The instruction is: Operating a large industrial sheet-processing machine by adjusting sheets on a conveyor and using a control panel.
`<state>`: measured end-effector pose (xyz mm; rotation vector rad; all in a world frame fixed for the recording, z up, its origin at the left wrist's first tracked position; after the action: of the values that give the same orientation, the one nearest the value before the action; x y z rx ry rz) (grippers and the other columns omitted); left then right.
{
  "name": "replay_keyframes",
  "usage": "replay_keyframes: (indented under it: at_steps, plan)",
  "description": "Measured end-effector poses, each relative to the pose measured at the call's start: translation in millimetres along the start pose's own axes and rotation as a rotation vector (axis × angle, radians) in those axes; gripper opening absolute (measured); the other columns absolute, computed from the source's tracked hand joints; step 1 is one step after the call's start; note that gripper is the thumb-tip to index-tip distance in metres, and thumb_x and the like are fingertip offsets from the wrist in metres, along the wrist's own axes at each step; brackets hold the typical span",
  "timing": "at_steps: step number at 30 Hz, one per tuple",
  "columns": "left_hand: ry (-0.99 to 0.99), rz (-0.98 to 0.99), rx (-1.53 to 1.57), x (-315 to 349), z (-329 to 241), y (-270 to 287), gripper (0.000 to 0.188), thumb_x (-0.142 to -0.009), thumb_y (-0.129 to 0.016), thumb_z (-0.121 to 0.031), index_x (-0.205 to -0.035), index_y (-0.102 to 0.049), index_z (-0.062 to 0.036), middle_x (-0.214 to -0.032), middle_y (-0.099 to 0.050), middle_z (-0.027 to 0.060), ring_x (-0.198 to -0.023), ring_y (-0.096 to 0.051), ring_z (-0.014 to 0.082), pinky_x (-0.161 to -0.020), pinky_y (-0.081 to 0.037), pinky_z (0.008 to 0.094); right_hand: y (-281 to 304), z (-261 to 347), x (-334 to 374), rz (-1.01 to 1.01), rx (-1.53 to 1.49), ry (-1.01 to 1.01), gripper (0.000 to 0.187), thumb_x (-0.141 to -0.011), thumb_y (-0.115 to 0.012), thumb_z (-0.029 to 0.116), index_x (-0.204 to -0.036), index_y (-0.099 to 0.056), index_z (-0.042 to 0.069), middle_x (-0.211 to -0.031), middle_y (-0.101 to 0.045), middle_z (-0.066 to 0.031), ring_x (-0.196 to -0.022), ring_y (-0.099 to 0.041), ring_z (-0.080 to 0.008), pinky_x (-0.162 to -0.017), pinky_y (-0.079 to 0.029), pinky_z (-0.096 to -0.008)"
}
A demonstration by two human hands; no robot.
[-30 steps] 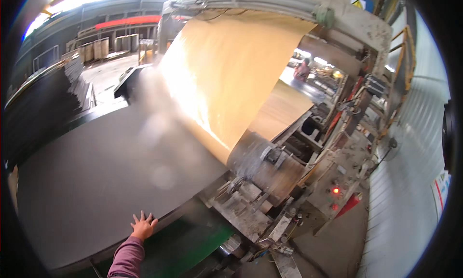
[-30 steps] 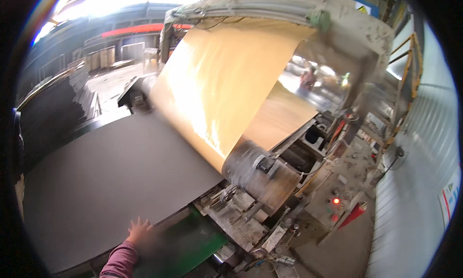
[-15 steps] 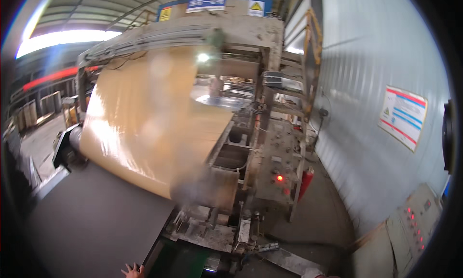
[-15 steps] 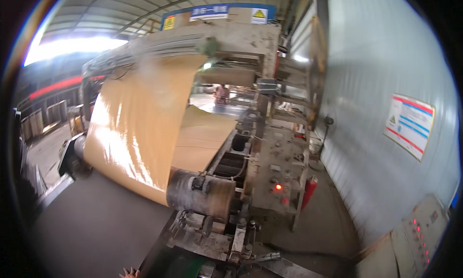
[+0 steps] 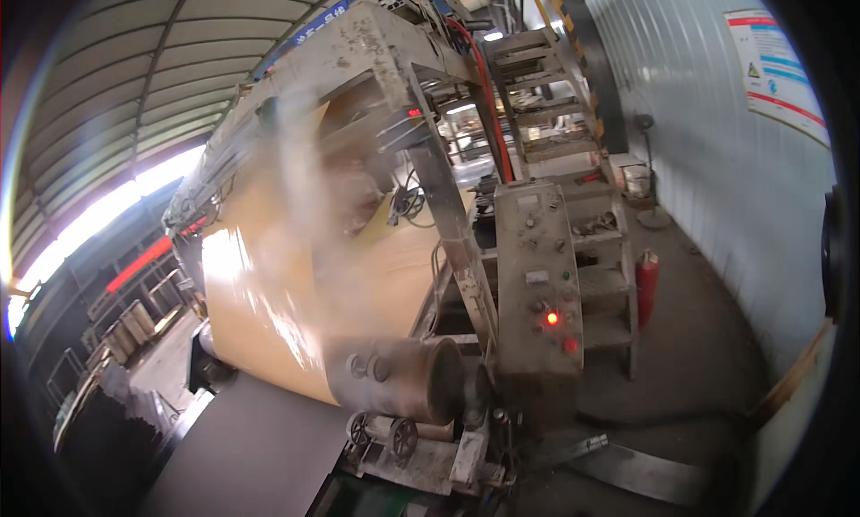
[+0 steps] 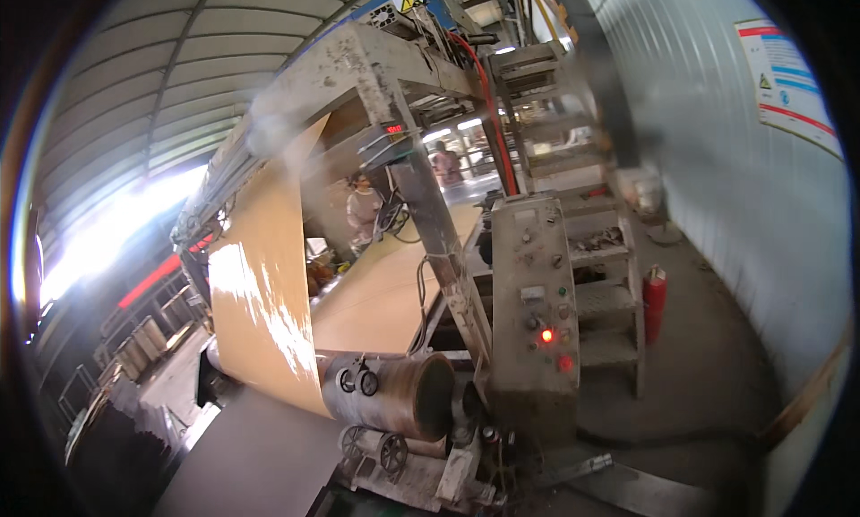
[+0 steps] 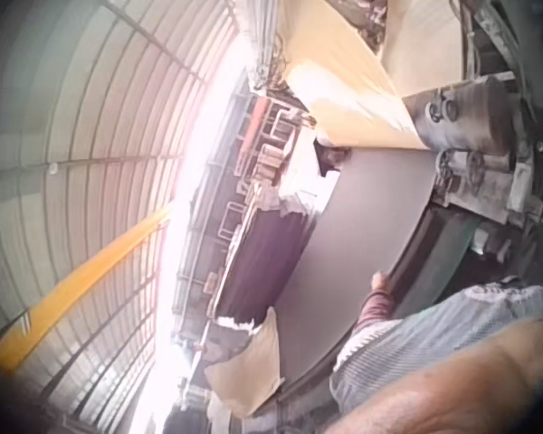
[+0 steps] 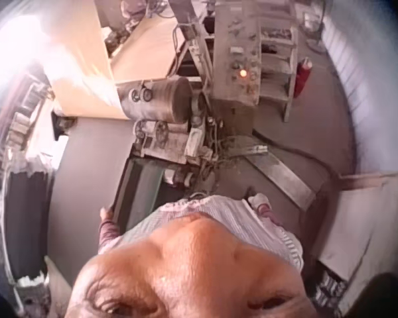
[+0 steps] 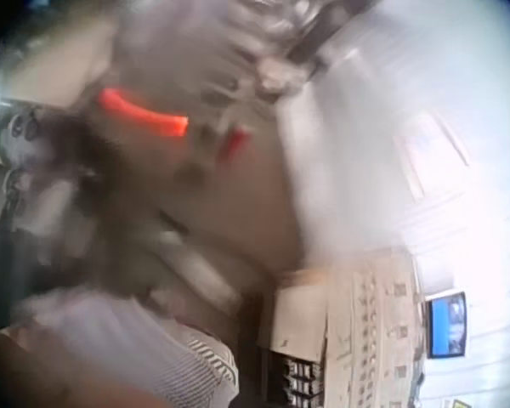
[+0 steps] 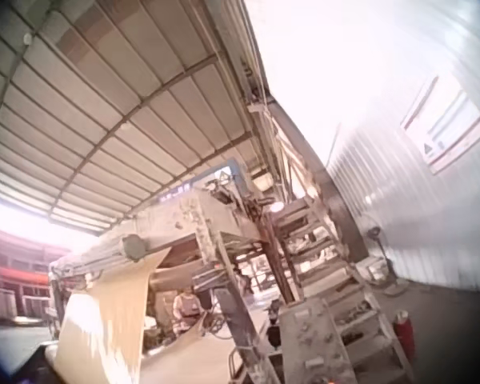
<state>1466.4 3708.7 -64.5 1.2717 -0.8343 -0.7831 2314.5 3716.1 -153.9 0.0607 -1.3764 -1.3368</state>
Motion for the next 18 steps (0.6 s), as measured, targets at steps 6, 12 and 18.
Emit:
replay_keyframes:
  at_steps: [6,12,18]
  plan:
    - [0.291,-0.421,0.046,90,-100,123,0.019,-0.082,-0.051,-0.013,-0.089,-0.06,0.0022,-0.088,-0.063,0.0238,-0.086,-0.06,0.0409,-0.075,-0.048,0.0467,81,-48,-95,0.0,-0.018,0.066,0.033,-0.08,-0.059,0.033,-0.094,-0.066,0.004,-0.094,-0.062,-0.0221,-0.092,-0.062,-0.0336,-0.077,-0.047,-0.0436]
    - [0.394,-0.319,0.191,107,-195,172,0.016,-0.082,-0.05,-0.011,-0.085,-0.061,-0.0002,-0.085,-0.063,0.0222,-0.084,-0.06,0.0404,-0.075,-0.048,0.0455,149,-71,-156,0.005,0.022,0.096,0.034,-0.081,-0.056,0.033,-0.099,-0.065,0.006,-0.101,-0.061,-0.02,-0.096,-0.061,-0.0322,-0.078,-0.048,-0.0434]
    - [0.532,-0.151,0.319,74,-154,106,0.036,-0.078,-0.061,-0.029,-0.11,-0.065,-0.0135,-0.115,-0.058,0.0206,-0.11,-0.053,0.0372,-0.089,-0.045,0.0437,164,-71,-181,0.019,0.039,0.131,0.034,-0.082,-0.054,0.033,-0.105,-0.064,0.008,-0.107,-0.06,-0.0179,-0.099,-0.06,-0.0308,-0.079,-0.049,-0.0431]
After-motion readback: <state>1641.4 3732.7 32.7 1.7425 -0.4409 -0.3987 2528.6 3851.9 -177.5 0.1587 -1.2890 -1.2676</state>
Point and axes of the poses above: each hand's wrist, its own x-axis away from the middle knuckle, its own y-axis out of the back of the hand, z = x × y, the point moved 9 cm from there along -x, towards the middle knuckle
